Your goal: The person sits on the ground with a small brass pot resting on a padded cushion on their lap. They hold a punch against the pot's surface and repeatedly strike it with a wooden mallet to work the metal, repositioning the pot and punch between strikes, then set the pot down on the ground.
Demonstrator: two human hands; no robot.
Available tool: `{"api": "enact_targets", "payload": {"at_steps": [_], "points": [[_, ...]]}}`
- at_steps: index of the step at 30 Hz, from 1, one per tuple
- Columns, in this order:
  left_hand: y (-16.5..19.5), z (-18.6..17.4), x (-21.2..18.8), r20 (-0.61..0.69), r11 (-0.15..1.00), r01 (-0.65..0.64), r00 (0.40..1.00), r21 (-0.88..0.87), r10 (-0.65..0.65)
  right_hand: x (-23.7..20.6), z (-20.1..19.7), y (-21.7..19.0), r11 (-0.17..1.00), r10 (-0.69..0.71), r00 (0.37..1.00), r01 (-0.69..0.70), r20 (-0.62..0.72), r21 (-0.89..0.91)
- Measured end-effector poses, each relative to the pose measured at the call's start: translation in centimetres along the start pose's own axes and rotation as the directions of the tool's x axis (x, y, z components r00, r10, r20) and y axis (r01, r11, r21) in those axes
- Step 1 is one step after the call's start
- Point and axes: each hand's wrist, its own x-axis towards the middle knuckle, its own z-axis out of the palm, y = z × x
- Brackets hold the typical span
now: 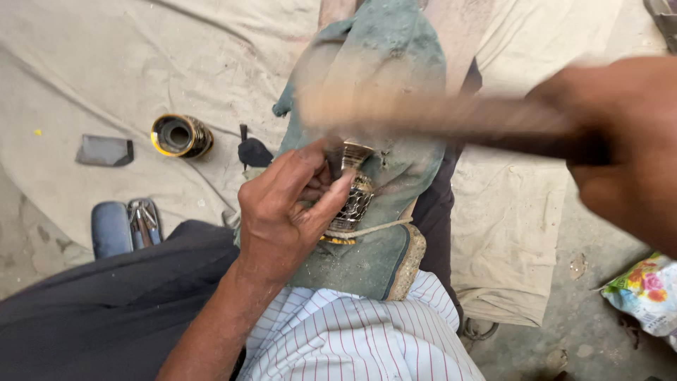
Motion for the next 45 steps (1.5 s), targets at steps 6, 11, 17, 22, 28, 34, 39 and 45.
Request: {"api": "enact_targets", "payload": {"at_steps": [6, 11, 17, 22, 28, 34, 39, 45], "points": [[0.5, -0.2, 0.2, -0.022, 1.000, -0.025, 0.999, -0.017, 0.025, -2.0, 3.8, 1.1, 0.860, 0.305, 0.934, -0.187, -0.184, 0.475], [0.7, -0.1, 0.6, -0.007, 0.999, -0.028, 1.000, -0.030, 0.028, -1.7, 2.4, 0.3, 0.693, 0.464, 0.835, -0.133, -0.297, 0.708], [0.2, -0.1, 0.2, 0.004, 1.000, -0.027, 1.000, 0.001, 0.027, -1.4, 1.1, 0.1, 0.706, 0.434, 0.857, -0.132, -0.278, 0.696], [0.2, 0.0, -0.1, -0.010, 1.000, -0.021, 1.000, 0.002, 0.021, -2.8, 4.4, 1.4, 0.890, 0.341, 0.932, -0.278, -0.122, 0.362], [1.0, 0.0, -0.2, -0.025, 1.000, 0.014, 1.000, 0.000, -0.014, -1.4, 7.6, 1.0, 0.558, 0.513, 0.826, -0.116, -0.232, 0.822], [0.3, 0.4, -0.4, -0.020, 1.000, -0.003, 1.000, -0.012, 0.002, -3.3, 5.3, 0.0, 0.656, 0.496, 0.786, -0.060, -0.369, 0.753], [0.0, 0.7, -0.7, 0.002, 0.995, -0.086, 0.996, 0.054, 0.086, -2.0, 0.2, -0.8, 0.871, 0.347, 0.914, -0.233, -0.207, 0.432], [0.1, 0.3, -0.1, -0.004, 1.000, -0.019, 1.000, 0.020, 0.019, -1.1, -0.9, 0.1, 0.913, 0.292, 0.936, -0.213, -0.195, 0.348]]}}
